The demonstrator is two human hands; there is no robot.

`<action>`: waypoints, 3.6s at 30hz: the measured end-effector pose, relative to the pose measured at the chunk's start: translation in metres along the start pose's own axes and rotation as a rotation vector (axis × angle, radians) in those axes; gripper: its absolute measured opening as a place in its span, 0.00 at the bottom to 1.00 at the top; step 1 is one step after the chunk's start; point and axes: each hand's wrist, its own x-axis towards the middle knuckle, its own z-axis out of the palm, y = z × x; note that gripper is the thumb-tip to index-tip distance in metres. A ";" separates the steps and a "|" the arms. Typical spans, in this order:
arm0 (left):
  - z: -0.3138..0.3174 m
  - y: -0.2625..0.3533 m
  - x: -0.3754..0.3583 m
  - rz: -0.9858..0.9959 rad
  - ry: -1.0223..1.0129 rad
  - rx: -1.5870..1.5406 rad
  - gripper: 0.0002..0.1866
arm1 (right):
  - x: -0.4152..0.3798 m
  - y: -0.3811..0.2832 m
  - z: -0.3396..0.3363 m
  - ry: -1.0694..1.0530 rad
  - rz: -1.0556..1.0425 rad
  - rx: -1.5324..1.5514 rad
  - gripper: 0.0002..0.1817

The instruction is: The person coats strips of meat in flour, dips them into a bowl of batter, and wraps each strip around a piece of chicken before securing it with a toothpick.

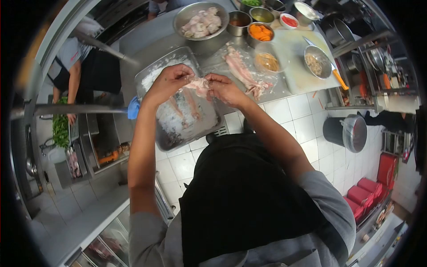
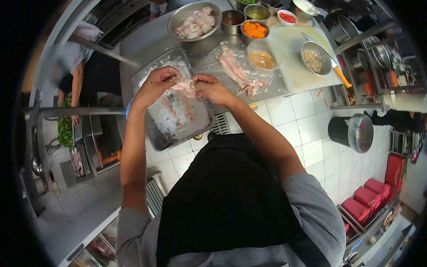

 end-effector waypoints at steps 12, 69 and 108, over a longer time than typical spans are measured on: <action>-0.055 -0.066 -0.057 0.021 0.202 0.085 0.06 | 0.020 0.054 0.076 0.103 0.206 0.040 0.10; -0.094 -0.004 -0.112 0.085 0.135 -0.215 0.06 | 0.043 -0.039 0.088 -0.049 0.004 -0.402 0.05; -0.135 -0.137 0.020 -0.201 -0.186 0.428 0.06 | 0.011 0.112 0.101 0.465 0.139 -0.732 0.14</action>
